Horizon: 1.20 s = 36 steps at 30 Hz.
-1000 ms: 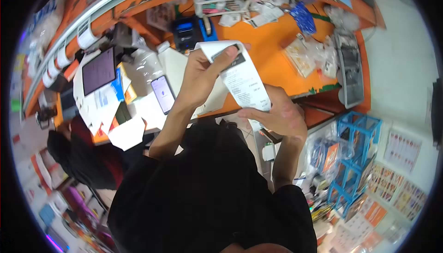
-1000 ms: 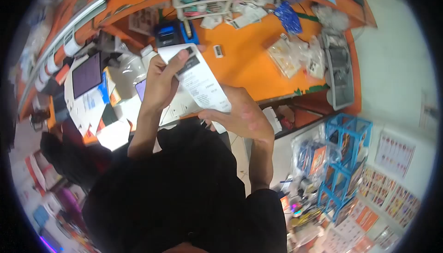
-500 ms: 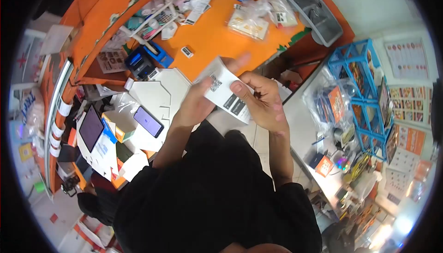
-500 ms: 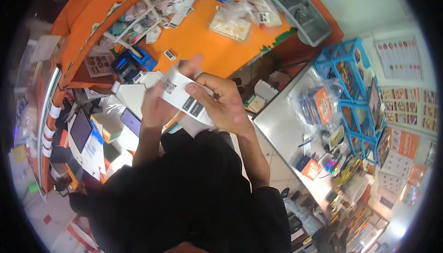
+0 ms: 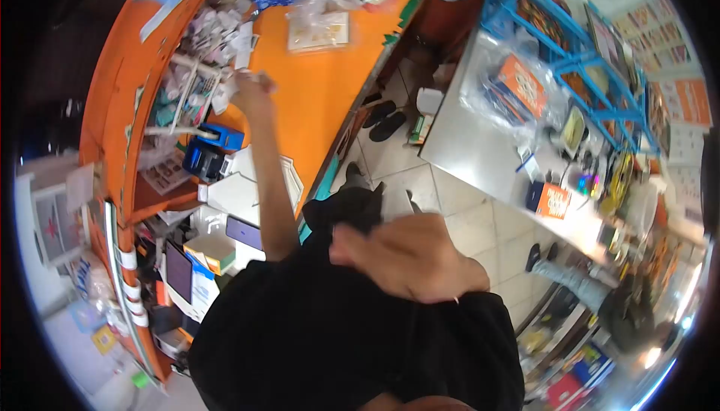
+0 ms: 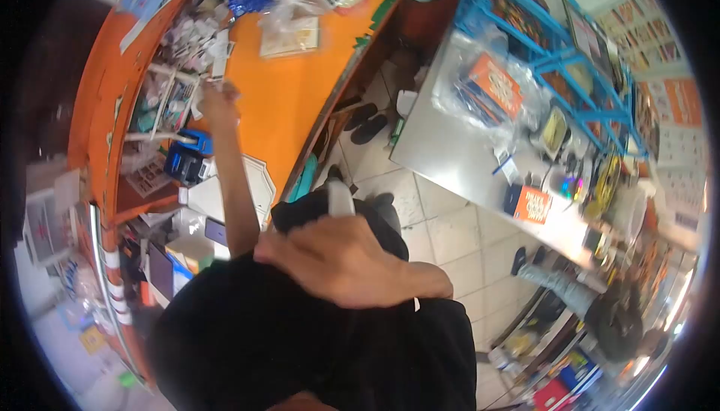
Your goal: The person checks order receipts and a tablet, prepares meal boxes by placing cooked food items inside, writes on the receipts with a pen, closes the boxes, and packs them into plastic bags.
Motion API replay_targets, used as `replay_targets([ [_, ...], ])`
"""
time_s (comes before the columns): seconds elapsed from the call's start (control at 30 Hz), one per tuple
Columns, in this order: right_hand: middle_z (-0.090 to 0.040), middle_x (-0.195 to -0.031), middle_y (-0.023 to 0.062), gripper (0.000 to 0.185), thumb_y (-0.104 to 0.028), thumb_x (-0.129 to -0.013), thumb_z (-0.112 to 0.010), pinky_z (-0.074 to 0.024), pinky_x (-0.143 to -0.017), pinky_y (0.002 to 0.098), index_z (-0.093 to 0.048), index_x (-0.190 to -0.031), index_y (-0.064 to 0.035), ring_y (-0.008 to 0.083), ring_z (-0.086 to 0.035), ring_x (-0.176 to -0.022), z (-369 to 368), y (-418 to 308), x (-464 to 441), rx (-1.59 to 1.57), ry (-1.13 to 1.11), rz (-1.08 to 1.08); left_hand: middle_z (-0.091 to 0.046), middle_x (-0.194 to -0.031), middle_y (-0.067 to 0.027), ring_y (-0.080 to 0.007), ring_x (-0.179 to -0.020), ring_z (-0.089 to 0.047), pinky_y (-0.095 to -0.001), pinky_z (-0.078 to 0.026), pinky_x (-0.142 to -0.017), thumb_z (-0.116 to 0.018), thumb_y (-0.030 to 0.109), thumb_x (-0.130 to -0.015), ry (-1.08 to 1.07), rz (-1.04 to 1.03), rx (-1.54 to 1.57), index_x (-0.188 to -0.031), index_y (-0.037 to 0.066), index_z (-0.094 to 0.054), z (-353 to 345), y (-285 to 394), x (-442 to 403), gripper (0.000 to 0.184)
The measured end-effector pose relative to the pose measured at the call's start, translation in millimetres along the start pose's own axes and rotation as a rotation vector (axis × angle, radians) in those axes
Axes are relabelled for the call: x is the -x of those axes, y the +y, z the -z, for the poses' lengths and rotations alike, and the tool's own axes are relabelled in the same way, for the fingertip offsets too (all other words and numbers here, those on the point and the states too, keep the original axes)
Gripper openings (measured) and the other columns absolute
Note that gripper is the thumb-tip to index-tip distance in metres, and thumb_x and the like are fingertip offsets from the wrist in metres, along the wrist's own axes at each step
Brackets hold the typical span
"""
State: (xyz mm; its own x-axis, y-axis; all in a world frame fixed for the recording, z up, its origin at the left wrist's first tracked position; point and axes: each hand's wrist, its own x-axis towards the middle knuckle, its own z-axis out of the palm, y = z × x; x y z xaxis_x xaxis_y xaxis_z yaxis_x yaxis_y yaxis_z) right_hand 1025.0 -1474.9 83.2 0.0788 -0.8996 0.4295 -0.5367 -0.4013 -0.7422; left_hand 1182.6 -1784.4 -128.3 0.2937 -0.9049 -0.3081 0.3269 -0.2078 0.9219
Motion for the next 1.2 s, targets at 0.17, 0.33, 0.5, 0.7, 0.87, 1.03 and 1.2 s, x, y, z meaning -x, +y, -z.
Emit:
replay_targets([
  [0.17, -0.071, -0.079, 0.0054, 0.022, -0.018, -0.096, -0.062, -0.0491, -0.057, 0.0206, -0.07, -0.099, 0.0022, 0.0061, -0.064, -0.068, 56.5, 1.1, 7.5, -0.617, 0.927, -0.741, -0.056, -0.078, -0.0131, -0.0222, -0.06, -0.058, -0.0313, -0.053, -0.054, -0.073, 0.046, -0.083, -0.397, 0.463, -0.586, -0.148, 0.011, -0.03, 47.0, -27.1, -143.8, 0.086],
  [0.33, -0.07, -0.073, 0.0055, 0.025, -0.018, -0.093, -0.065, -0.0439, -0.05, 0.0188, -0.069, -0.098, 0.0058, 0.0039, -0.059, -0.057, 99.0, 37.3, 44.2, -0.617, 1.328, -0.559, -0.065, -0.087, -0.0165, -0.021, -0.08, -0.064, -0.0306, -0.052, -0.066, -0.067, 0.047, -0.087, -0.441, -0.054, -1.659, -0.125, -0.002, -0.054, 27.8, 22.7, -96.0, 0.063],
  [0.5, -0.069, -0.068, 0.0059, 0.02, -0.012, -0.092, -0.065, -0.0407, -0.046, 0.0194, -0.068, -0.089, 0.0076, 0.004, -0.059, -0.054, 149.9, 13.2, 111.8, -0.453, 1.392, -0.512, -0.068, -0.096, -0.015, -0.0146, -0.083, -0.06, -0.029, -0.047, -0.072, -0.051, 0.051, -0.096, -0.995, -0.815, -0.88, -0.11, -0.007, -0.064, -120.2, 63.2, 245.0, 0.062],
  [0.7, -0.071, -0.081, 0.0148, 0.044, -0.007, -0.089, -0.068, -0.049, -0.057, 0.0224, -0.044, -0.124, 0.0028, 0.0109, -0.066, -0.069, 212.0, -45.2, 233.9, -0.371, 1.453, -0.443, -0.068, -0.095, -0.0063, -0.0077, -0.086, -0.061, -0.0209, -0.048, -0.074, -0.064, 0.011, -0.093, -1.885, -0.117, 0.064, -0.106, -0.006, -0.065, -177.9, 17.6, 570.8, 0.021],
  [0.87, -0.068, -0.107, 0.0189, 0.058, 0.001, -0.088, -0.066, -0.054, -0.078, 0.0269, -0.035, -0.137, 0.0043, 0.0162, -0.067, -0.094, 229.4, -116.8, 366.0, -0.524, 1.395, -0.4, -0.07, -0.088, -0.0063, -0.0064, -0.073, -0.064, -0.0186, -0.049, -0.064, -0.063, 0.012, -0.094, -2.038, -0.007, 0.203, -0.104, -0.003, -0.066, -225.6, -9.5, 718.6, 0.018],
  [1.03, -0.069, -0.106, 0.012, 0.034, 0.0, -0.091, -0.063, -0.0522, -0.078, 0.0234, -0.056, -0.123, 0.007, 0.0127, -0.066, -0.091, 248.8, -158.3, 477.1, -0.349, 1.589, -0.42, -0.07, -0.091, -0.0064, -0.0075, -0.074, -0.065, -0.0196, -0.05, -0.067, -0.062, 0.014, -0.094, -2.34, 0.126, 0.312, -0.106, -0.002, -0.065, -228.1, -47.8, 882.4, 0.02],
  [1.2, -0.07, -0.1, 0.0117, 0.029, -0.003, -0.093, -0.062, -0.0525, -0.071, 0.0221, -0.06, -0.12, 0.0068, 0.0117, -0.066, -0.084, 284.5, -188.0, 597.4, -0.22, 1.737, -0.586, -0.065, -0.103, -0.0117, -0.0135, -0.081, -0.065, -0.0233, -0.052, -0.071, -0.065, 0.01, -0.09, -2.434, 0.295, 0.268, -0.122, -0.002, -0.056, -206.9, -88.8, 1040.3, 0.036],
])
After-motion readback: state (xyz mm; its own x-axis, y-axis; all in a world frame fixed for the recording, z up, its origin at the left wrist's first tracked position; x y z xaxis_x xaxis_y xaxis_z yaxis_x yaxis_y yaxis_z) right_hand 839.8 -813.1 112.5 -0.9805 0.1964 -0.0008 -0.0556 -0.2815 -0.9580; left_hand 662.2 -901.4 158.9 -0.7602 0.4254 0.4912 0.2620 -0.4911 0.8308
